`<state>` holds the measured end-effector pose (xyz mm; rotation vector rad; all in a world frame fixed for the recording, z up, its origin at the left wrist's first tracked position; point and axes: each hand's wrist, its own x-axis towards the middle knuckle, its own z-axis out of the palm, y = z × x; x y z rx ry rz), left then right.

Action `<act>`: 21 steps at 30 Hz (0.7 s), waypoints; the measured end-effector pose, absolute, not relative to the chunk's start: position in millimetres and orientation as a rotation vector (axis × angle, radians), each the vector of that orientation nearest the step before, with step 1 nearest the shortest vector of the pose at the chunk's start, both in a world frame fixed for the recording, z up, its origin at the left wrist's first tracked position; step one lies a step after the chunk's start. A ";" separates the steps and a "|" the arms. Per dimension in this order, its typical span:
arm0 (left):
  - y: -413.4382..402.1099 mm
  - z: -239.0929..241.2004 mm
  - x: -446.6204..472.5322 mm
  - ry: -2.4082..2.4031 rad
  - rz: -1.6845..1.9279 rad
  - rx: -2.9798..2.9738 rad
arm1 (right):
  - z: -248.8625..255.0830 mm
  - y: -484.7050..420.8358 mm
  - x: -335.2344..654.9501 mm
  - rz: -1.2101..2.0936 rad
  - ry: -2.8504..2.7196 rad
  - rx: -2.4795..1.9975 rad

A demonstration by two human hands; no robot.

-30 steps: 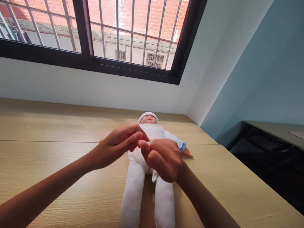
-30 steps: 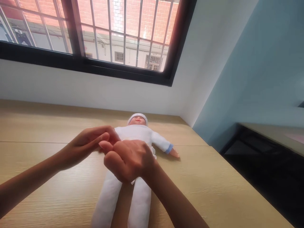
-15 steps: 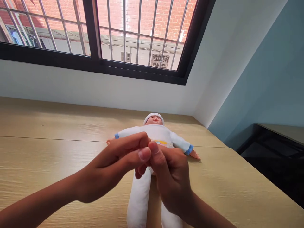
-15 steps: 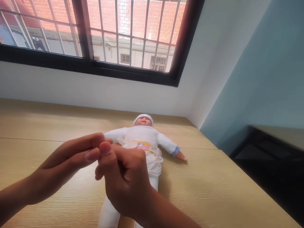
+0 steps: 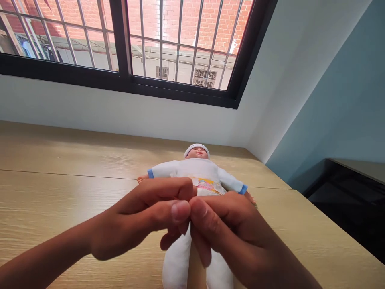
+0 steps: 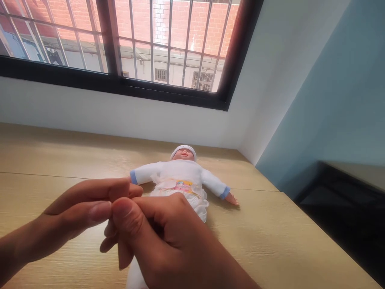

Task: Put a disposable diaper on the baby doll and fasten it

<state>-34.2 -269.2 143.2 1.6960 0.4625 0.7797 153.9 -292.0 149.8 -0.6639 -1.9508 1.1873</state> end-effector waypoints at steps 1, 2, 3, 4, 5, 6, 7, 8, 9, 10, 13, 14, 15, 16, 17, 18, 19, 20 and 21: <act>-269.0 144.3 -34.5 0.465 0.768 1.724 | 150.5 -291.3 155.8 1.228 -1.968 -0.680; -268.5 145.0 -34.8 0.464 0.756 1.744 | 151.3 -290.1 157.5 1.278 -1.990 -0.690; -267.9 145.4 -35.1 0.457 0.742 1.760 | 152.2 -288.8 159.0 1.339 -2.016 -0.688; -267.3 145.4 -35.4 0.444 0.729 1.774 | 153.1 -287.4 160.3 1.410 -2.040 -0.674; -266.6 145.2 -35.6 0.428 0.721 1.787 | 153.8 -286.0 161.1 1.491 -2.052 -0.655; -266.0 144.9 -35.8 0.417 0.715 1.799 | 154.2 -284.9 161.5 1.566 -2.045 -0.642; -265.4 144.5 -36.0 0.408 0.713 1.814 | 154.2 -284.1 161.5 1.634 -2.020 -0.627; -264.9 144.3 -36.1 0.402 0.719 1.829 | 153.7 -283.6 161.2 1.694 -1.985 -0.612; -264.6 144.0 -36.3 0.399 0.731 1.846 | 152.7 -283.3 160.6 1.744 -1.943 -0.597; -264.4 143.9 -36.6 0.402 0.743 1.862 | 151.4 -283.1 160.0 1.783 -1.904 -0.580; -265.0 143.5 -37.4 0.407 0.760 1.901 | 147.3 -282.9 158.7 1.850 -1.846 -0.554; -265.6 143.4 -37.6 0.412 0.760 1.909 | 146.5 -282.9 158.7 1.854 -1.844 -0.552; -266.2 143.3 -37.8 0.419 0.756 1.922 | 146.1 -283.0 159.0 1.855 -1.850 -0.547; -266.7 143.2 -38.0 0.428 0.754 1.936 | 146.1 -283.1 159.7 1.848 -1.855 -0.551; -267.2 143.3 -38.0 0.434 0.751 1.948 | 146.5 -283.3 160.6 1.836 -1.867 -0.562; -267.5 143.3 -37.9 0.439 0.748 1.955 | 147.1 -283.6 161.9 1.815 -1.883 -0.588; -267.5 143.5 -37.7 0.440 0.745 1.958 | 147.7 -284.0 163.3 1.788 -1.902 -0.624; -267.4 143.7 -37.4 0.436 0.744 1.960 | 148.2 -284.4 164.9 1.764 -1.927 -0.660; -267.1 143.9 -37.1 0.431 0.744 1.962 | 148.5 -284.9 166.5 1.744 -1.956 -0.699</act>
